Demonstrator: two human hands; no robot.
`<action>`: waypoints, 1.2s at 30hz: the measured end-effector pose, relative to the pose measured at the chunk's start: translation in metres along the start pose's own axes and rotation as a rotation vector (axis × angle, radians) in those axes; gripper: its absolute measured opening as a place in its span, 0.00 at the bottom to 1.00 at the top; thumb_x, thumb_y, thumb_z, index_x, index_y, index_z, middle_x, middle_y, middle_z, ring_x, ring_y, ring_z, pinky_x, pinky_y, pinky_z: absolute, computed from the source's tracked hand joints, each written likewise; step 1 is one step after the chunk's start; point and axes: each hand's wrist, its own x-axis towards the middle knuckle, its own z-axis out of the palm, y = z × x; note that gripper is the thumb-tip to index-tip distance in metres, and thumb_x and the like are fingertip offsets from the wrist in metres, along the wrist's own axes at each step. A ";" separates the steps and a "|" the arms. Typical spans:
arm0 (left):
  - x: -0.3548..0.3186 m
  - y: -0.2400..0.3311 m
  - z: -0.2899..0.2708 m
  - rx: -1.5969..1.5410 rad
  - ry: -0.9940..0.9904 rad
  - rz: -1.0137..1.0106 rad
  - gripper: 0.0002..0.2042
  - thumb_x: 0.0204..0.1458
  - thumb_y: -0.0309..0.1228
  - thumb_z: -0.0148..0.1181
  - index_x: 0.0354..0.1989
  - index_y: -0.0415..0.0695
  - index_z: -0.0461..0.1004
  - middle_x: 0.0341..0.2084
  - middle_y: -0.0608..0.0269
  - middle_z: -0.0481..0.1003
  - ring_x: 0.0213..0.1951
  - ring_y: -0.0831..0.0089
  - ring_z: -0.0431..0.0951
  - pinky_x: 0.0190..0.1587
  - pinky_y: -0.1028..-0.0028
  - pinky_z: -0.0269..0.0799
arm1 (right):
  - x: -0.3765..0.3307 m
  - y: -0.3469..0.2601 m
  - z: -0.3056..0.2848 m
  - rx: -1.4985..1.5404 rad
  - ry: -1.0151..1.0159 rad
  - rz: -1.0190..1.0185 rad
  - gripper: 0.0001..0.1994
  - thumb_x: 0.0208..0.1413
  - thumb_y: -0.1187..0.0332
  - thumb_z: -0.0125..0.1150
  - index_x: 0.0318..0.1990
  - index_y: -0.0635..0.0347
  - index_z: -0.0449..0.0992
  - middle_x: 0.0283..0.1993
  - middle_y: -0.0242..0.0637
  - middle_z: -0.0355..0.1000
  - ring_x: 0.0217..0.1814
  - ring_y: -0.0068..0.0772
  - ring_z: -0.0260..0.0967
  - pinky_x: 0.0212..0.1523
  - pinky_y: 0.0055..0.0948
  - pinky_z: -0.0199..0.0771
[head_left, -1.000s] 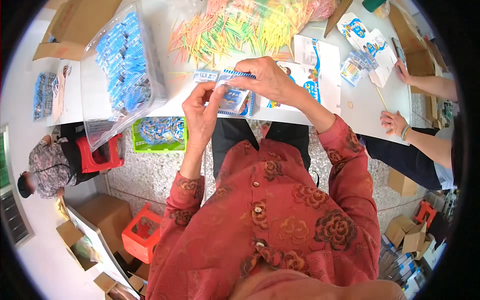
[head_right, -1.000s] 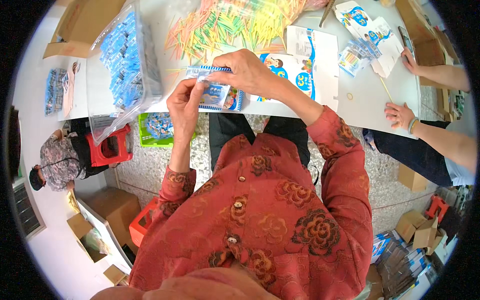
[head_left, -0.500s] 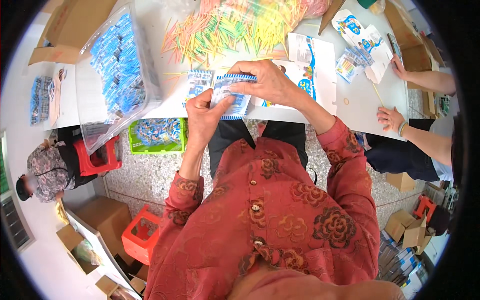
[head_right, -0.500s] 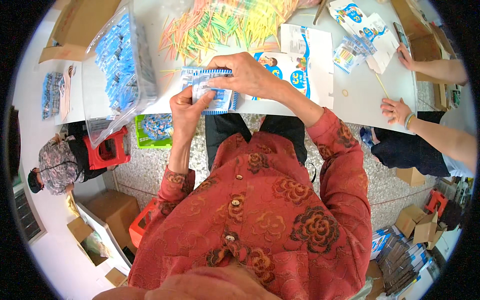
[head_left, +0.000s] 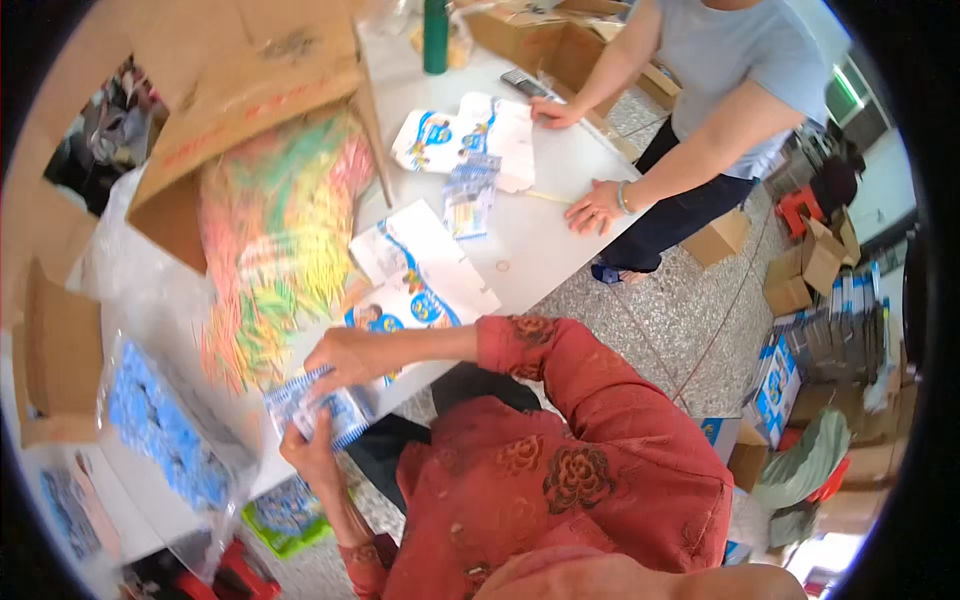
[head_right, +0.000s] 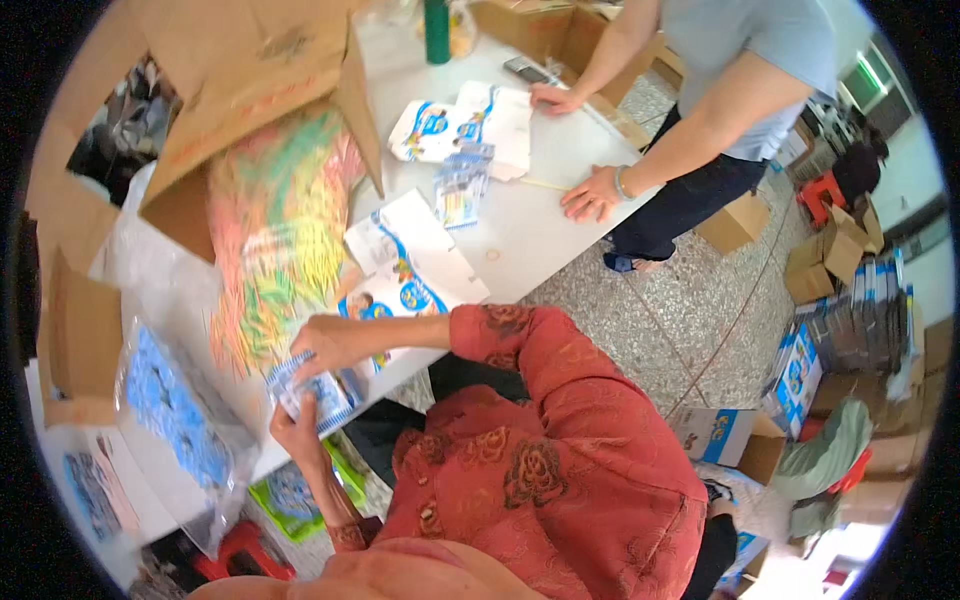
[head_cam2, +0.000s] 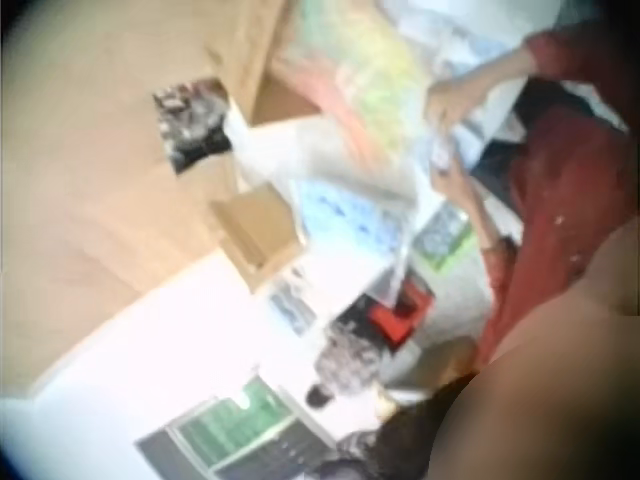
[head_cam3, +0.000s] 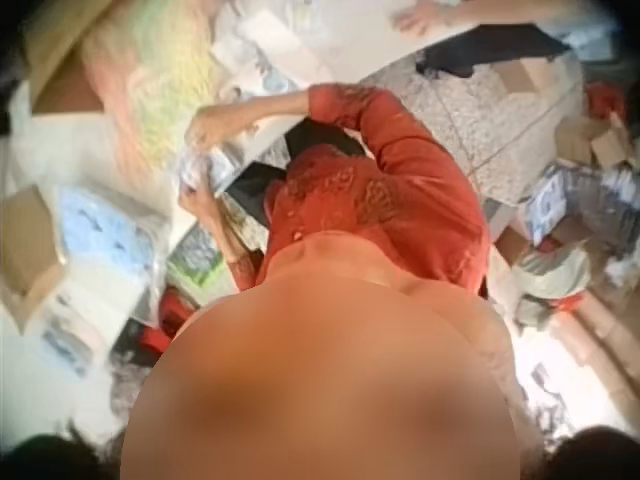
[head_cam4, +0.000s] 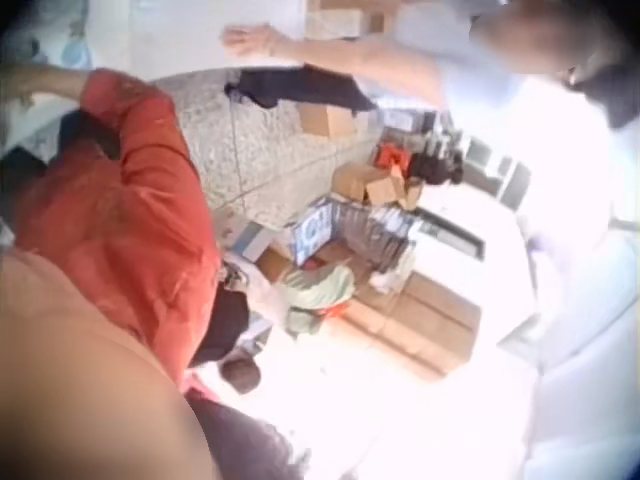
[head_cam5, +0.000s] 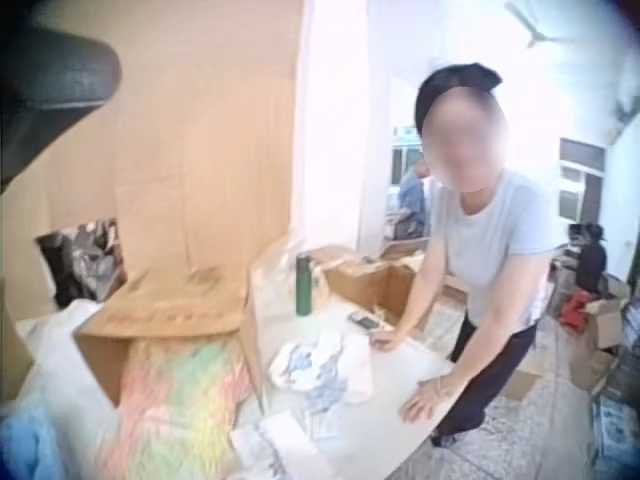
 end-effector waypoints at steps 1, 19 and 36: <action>0.001 -0.002 0.003 -0.010 0.000 0.034 0.06 0.49 0.25 0.59 0.33 0.35 0.76 0.27 0.68 0.74 0.28 0.82 0.69 0.33 0.79 0.67 | -0.002 -0.001 -0.004 -0.036 0.027 -0.002 0.19 0.48 0.56 0.60 0.20 0.65 0.68 0.19 0.51 0.64 0.21 0.50 0.62 0.23 0.38 0.59; 0.003 -0.026 -0.032 -0.331 0.132 0.007 0.14 0.59 0.36 0.49 0.35 0.36 0.74 0.32 0.66 0.75 0.33 0.82 0.71 0.38 0.78 0.67 | 0.017 0.009 -0.022 -0.106 0.156 0.004 0.17 0.49 0.60 0.54 0.17 0.66 0.68 0.15 0.48 0.63 0.17 0.47 0.62 0.22 0.40 0.58; -0.018 -0.039 -0.047 -0.930 0.080 -0.422 0.15 0.57 0.34 0.51 0.48 0.38 0.69 0.43 0.61 0.73 0.44 0.73 0.73 0.48 0.72 0.68 | 0.068 -0.089 -0.243 -0.097 1.014 -0.135 0.14 0.52 0.61 0.58 0.34 0.66 0.77 0.26 0.34 0.73 0.27 0.20 0.68 0.28 0.21 0.69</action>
